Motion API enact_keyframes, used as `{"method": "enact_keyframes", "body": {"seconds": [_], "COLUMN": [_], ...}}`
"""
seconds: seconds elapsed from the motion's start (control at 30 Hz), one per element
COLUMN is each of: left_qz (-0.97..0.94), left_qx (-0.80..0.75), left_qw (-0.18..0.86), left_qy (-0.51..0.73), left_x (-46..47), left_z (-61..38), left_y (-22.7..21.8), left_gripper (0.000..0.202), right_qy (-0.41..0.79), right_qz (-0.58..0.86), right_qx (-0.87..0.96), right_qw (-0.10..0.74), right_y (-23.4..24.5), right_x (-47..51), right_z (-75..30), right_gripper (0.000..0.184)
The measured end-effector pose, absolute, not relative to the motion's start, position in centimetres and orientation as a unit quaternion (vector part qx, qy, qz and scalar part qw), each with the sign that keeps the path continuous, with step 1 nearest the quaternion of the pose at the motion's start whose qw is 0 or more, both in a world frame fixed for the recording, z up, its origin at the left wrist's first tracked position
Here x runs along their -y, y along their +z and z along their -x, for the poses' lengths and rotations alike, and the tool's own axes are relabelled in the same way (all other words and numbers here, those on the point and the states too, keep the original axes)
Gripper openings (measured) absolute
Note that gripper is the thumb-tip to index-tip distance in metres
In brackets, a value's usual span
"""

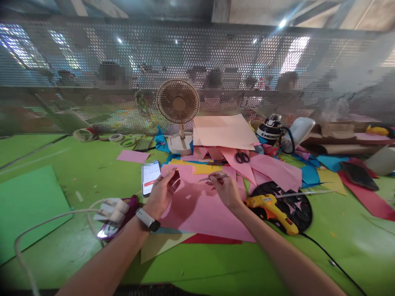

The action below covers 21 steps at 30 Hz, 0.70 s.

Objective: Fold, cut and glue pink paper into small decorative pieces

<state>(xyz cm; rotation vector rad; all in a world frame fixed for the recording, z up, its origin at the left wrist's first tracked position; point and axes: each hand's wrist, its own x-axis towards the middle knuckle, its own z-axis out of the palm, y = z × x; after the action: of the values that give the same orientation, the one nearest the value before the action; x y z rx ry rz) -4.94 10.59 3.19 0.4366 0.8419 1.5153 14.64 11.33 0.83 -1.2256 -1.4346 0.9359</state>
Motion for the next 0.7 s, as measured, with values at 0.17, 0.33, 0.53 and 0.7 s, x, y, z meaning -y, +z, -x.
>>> {"method": "enact_keyframes", "body": {"seconds": [0.17, 0.33, 0.53, 0.7], "left_qz": [-0.189, -0.182, -0.189, -0.189], "left_qx": [-0.370, -0.368, -0.378, -0.373], "left_qw": [0.624, 0.626, 0.620, 0.622], "left_qy": [0.662, 0.663, 0.660, 0.662], "left_x": [-10.6, -10.5, -10.3, -10.3], "left_z": [4.9, 4.8, 4.8, 4.8], "left_y": [3.3, 3.6, 3.6, 3.4], "left_gripper": [0.018, 0.019, 0.020, 0.021], "right_qy": [0.329, 0.291, 0.295, 0.267], "right_qz": [0.477, 0.472, 0.474, 0.480], "right_qx": [0.660, 0.697, 0.698, 0.716], "right_qw": [0.479, 0.453, 0.449, 0.431], "right_y": [0.3, -0.1, -0.3, -0.5], "right_x": [-10.9, -10.4, -10.4, -10.2], "right_z": [-14.3, -14.1, -14.4, -14.5], "right_gripper": [0.027, 0.023, 0.023, 0.023]}}
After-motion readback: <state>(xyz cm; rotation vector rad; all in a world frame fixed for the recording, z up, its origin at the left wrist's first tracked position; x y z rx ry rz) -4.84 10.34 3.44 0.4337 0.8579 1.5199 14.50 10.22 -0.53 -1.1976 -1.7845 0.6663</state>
